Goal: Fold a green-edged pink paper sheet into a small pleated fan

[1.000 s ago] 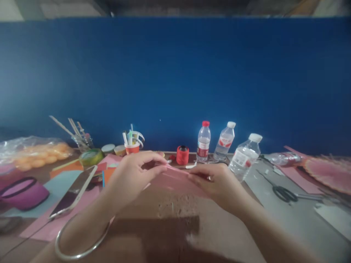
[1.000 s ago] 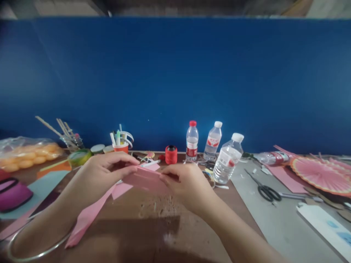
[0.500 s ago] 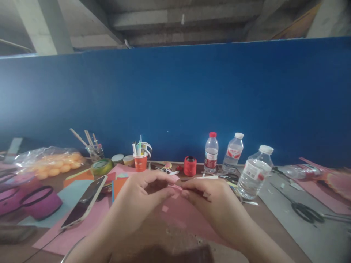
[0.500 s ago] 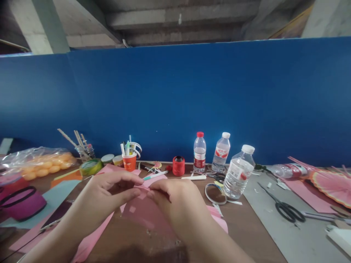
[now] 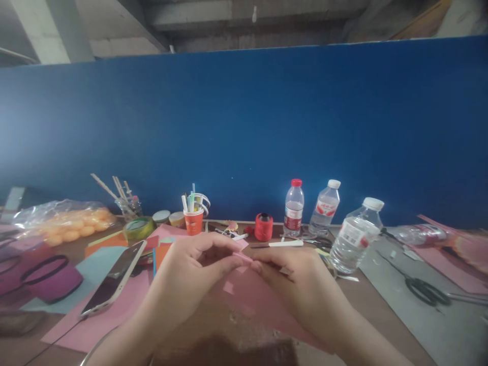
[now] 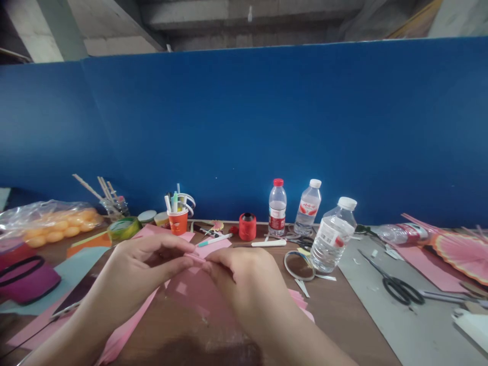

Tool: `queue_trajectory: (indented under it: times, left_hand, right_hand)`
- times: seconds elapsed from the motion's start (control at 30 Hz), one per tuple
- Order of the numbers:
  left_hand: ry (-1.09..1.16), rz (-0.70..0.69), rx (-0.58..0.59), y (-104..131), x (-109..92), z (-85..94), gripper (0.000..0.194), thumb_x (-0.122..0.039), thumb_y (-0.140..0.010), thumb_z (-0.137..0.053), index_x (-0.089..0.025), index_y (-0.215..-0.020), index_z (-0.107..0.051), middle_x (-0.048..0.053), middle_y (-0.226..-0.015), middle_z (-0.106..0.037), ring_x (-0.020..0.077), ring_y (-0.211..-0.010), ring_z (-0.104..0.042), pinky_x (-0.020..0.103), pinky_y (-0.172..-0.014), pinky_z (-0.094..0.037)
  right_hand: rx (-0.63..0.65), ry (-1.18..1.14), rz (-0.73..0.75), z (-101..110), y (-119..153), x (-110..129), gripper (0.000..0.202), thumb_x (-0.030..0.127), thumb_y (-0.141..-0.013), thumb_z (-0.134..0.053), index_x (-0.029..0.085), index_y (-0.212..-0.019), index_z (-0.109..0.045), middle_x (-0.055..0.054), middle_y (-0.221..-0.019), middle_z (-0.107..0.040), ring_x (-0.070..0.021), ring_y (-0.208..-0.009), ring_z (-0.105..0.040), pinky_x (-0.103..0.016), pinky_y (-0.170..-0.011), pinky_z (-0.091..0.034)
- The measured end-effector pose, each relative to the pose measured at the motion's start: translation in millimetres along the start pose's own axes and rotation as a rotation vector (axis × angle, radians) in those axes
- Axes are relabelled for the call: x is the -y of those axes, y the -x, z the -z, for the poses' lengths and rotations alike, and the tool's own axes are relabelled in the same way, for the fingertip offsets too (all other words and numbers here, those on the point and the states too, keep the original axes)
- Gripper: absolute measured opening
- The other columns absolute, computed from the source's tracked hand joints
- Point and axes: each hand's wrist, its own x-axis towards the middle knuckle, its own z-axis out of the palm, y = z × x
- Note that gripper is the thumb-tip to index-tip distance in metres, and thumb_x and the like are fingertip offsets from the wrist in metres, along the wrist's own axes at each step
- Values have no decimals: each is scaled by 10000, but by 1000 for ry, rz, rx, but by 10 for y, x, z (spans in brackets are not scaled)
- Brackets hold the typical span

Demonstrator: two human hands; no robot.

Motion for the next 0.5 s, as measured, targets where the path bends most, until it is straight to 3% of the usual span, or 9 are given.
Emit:
queue_trajectory:
  times: [0.1,0.27,0.5]
  left_hand:
    - [11,-9,-17,9,4,-9,152,-302,-678,-740,-204,-783,-689,-6,-675,-700,136,-586,-654,173,-466,-537]
    - [4,-66,-37,13,32,-10,107,-284,-670,-745,-209,-731,-700,-20,-663,-682,90,-499,-597,154,-433,-509]
    - [-92,-96,-32,26,47,4,63,-285,-708,-706,-225,-713,-689,-36,-674,-663,79,-525,-574,164,-474,-493]
  right_hand:
    - [-6,-9,6,5,12,8,269,254,-896,-471,215,-792,-716,-1,-658,-671,-128,-570,-566,-226,-529,-402]
    - [-31,-25,43,-5,23,7,273,233,-887,-465,205,-759,-704,-5,-652,-661,-124,-562,-555,-231,-534,-394]
    - [-62,-26,60,-32,27,15,262,194,-844,-470,196,-706,-693,-6,-600,-634,-122,-546,-542,-230,-530,-394]
